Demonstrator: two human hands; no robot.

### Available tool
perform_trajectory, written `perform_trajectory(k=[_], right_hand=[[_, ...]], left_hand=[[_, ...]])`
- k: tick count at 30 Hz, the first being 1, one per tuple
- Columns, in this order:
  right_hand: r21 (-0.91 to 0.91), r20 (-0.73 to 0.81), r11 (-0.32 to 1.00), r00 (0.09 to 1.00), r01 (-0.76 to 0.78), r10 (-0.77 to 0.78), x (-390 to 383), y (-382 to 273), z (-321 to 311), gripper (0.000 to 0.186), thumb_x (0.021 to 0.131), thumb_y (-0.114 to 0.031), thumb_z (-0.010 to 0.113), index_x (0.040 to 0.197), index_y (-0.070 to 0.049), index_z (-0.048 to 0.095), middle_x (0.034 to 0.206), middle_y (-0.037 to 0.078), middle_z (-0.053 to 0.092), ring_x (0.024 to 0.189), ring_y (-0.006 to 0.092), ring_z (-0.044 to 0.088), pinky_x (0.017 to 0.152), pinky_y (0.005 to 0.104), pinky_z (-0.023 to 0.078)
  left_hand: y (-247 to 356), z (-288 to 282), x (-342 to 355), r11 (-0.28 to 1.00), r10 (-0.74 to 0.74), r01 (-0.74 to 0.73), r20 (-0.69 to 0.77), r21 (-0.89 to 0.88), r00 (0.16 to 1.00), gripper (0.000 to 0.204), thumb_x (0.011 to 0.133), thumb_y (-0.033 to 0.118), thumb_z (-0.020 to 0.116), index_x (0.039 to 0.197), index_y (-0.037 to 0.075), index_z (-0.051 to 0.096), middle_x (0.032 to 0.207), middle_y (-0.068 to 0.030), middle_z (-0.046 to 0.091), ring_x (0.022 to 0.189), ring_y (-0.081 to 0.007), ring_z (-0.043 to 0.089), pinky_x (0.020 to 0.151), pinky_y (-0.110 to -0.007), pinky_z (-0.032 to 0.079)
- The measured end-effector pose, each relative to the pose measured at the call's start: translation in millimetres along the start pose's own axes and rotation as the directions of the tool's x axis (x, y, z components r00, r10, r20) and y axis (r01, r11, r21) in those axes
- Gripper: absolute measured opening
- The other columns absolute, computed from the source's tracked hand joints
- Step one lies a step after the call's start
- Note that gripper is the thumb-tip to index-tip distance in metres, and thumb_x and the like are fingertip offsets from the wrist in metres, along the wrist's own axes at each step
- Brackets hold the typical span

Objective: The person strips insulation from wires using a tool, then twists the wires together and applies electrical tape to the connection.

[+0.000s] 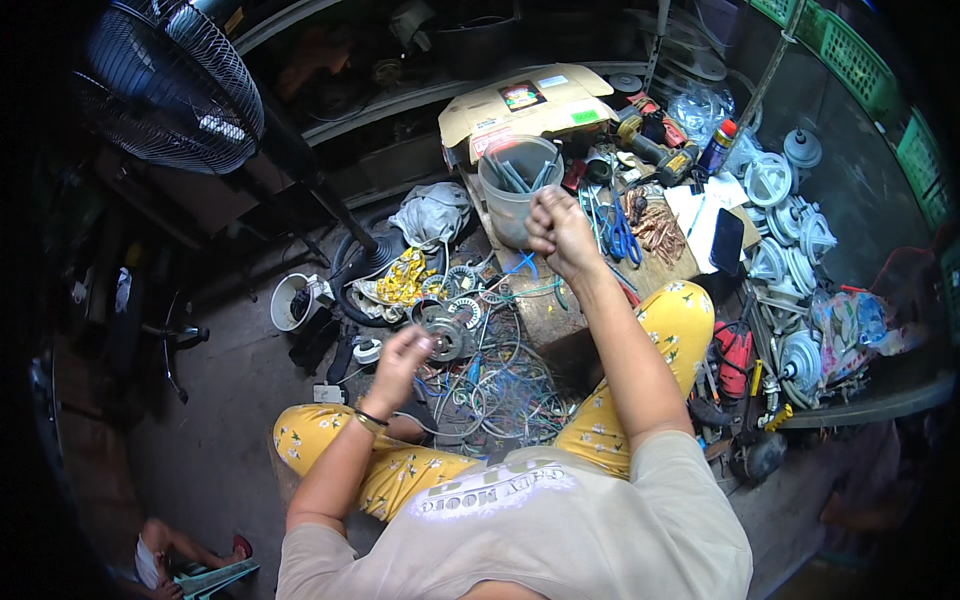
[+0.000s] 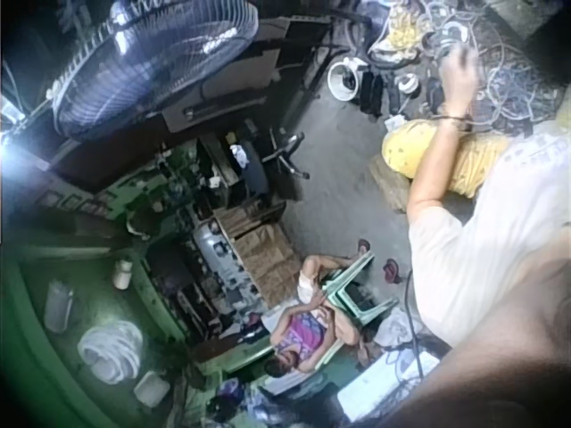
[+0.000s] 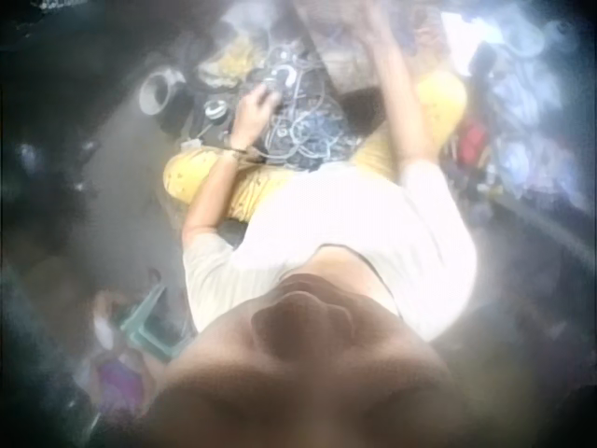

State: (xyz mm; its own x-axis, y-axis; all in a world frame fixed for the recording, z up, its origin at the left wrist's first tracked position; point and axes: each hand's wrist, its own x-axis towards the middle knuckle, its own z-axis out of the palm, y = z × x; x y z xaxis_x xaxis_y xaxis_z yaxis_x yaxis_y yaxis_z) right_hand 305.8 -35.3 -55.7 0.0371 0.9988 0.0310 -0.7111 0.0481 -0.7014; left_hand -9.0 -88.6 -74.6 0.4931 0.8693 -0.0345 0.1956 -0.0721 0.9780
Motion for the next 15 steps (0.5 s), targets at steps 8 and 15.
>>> perform_trajectory(k=[8, 15], right_hand=[[-0.903, 0.239, 0.373, 0.971, 0.213, 0.023, -66.1, 109.2, 54.0, 0.011, 0.090, -0.011, 0.053, 0.091, 0.000, 0.054, 0.071, 0.015, 0.062, 0.069, 0.0273, 0.063, 0.063, 0.0393, 0.048], [-0.913, 0.406, -0.047, 0.914, 0.406, -0.008, -87.1, 102.7, 87.4, 0.014, 0.085, -0.010, 0.057, 0.096, -0.002, 0.053, 0.064, 0.020, 0.059, 0.060, 0.0394, 0.060, 0.054, 0.0478, 0.048]], left_hand=[[23.1, -25.2, 32.9, 0.210, -0.086, 0.066, 0.048, -0.976, 0.995, 0.036, 0.102, 0.034, 0.033, 0.073, 0.013, 0.040, 0.064, 0.0006, 0.041, 0.062, -0.0149, 0.047, 0.078, -0.037, 0.048], [0.3, -76.9, 48.1, 0.079, -0.270, 0.155, 0.128, -0.985, 0.954, 0.039, 0.100, 0.034, 0.036, 0.066, 0.014, 0.040, 0.053, 0.0046, 0.025, 0.044, -0.0100, 0.022, 0.046, -0.026, 0.024]])
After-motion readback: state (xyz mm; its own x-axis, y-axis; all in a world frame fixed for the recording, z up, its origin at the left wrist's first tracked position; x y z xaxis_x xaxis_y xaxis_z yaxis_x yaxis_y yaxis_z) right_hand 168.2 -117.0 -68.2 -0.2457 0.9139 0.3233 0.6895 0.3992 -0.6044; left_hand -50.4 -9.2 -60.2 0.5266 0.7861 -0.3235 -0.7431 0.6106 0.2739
